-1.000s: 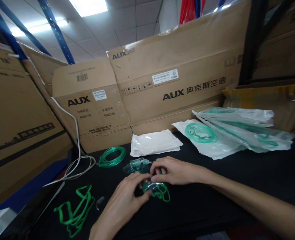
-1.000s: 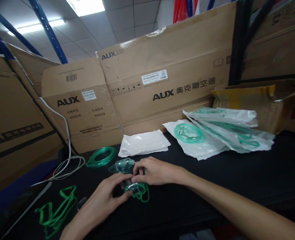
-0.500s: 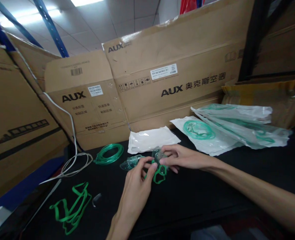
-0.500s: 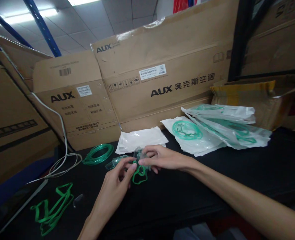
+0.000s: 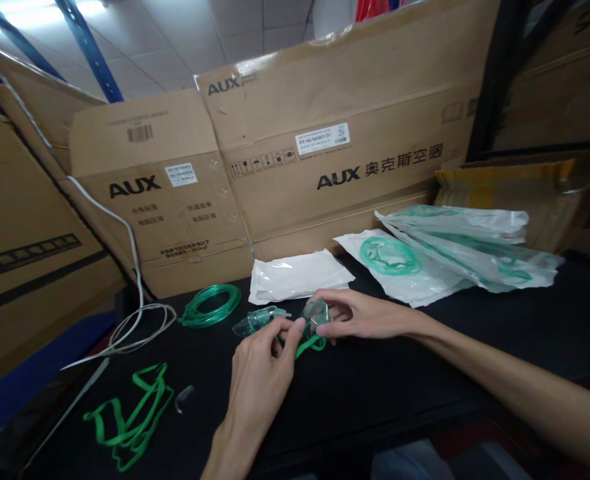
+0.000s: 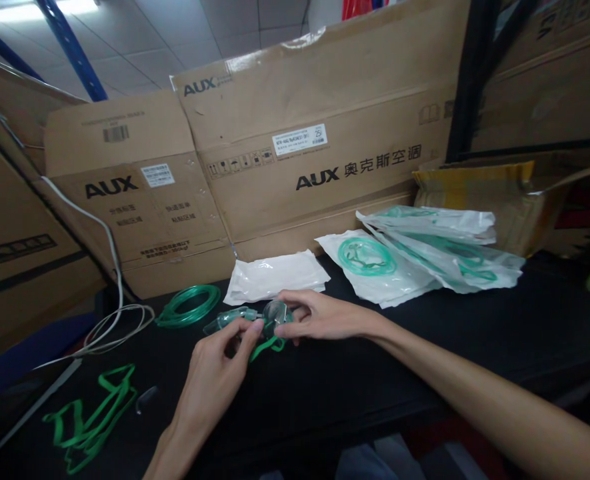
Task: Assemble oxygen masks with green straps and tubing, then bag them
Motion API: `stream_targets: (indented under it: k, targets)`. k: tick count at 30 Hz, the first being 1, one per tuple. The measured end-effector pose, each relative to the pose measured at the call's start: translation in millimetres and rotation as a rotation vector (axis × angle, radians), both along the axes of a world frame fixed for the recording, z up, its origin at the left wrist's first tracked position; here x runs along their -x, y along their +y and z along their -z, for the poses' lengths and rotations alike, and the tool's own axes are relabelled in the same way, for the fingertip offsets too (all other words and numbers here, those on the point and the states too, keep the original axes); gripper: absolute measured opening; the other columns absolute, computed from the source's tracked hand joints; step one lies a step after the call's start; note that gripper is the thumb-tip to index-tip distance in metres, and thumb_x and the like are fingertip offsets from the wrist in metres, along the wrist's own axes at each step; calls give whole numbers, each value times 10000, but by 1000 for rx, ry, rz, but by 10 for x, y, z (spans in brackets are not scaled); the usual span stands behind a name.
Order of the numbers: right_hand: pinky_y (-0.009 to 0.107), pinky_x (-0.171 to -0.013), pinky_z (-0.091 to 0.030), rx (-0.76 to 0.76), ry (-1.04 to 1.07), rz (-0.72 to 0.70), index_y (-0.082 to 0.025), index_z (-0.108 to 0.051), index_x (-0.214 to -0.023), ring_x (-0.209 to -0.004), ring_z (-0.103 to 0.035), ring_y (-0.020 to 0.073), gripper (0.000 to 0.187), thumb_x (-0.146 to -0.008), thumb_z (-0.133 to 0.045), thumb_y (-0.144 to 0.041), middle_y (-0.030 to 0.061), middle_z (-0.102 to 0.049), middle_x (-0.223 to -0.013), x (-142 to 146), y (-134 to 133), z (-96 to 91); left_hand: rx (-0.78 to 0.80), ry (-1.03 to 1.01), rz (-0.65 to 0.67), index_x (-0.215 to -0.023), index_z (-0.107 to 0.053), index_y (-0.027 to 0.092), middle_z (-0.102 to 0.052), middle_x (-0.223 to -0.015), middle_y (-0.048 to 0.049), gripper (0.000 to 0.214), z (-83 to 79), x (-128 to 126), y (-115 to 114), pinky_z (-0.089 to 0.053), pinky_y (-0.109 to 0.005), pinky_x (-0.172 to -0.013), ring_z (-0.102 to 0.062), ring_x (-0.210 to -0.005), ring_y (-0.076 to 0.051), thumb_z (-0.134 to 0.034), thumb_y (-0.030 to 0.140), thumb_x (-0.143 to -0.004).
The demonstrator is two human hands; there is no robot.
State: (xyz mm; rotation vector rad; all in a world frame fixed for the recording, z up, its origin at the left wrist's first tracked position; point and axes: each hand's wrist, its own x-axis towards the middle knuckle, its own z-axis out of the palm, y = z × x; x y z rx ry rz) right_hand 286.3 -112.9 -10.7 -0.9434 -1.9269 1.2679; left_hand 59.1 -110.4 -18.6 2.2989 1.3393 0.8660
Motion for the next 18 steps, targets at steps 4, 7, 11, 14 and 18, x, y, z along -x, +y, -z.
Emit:
stream_targets:
  k: [4,7,11,14,18]
  targets:
    - [248,-647,-462,-143,-125,88,-176,-612,-1142,-712,-606,137,385,-919,-645,-488,13,-639,-864,31,-26,14,-25,11,41,-816,-650,250,-649,-696,26,322,11,-2,-4,-368,-242,-607,-567,-615,-157,-469,454,-987]
    - [242,-634,-435,-354,-270,191,-182,-648,-1090,-689,-563,139,291,-933,-630,-426,-1,-627,-805,62,-35,31,-35,-23,129,-769,-615,225,-616,-682,24,328,11,-23,-22,-359,-236,-593,-542,-598,-144,-462,407,-995]
    - [232,-637,-410,-510,-318,226,-175,-661,-1035,-674,-536,129,190,-944,-615,-336,-8,-625,-798,77,-17,32,-83,-76,175,-695,-549,202,-533,-622,37,337,3,-27,-41,-334,-227,-567,-485,-562,-122,-479,357,-986]
    - [230,-635,-396,-547,-318,254,-165,-662,-987,-671,-526,126,173,-955,-598,-322,-9,-618,-785,69,-1,17,-148,-93,185,-665,-525,196,-494,-617,37,335,9,-7,-41,-330,-226,-579,-467,-574,-118,-492,322,-974]
    - [225,-609,-377,-583,-316,310,-160,-651,-922,-629,-498,114,140,-943,-595,-287,-24,-585,-731,62,-5,13,-126,-86,196,-657,-519,196,-466,-607,43,336,28,-3,-34,-322,-229,-587,-456,-575,-114,-495,319,-969]
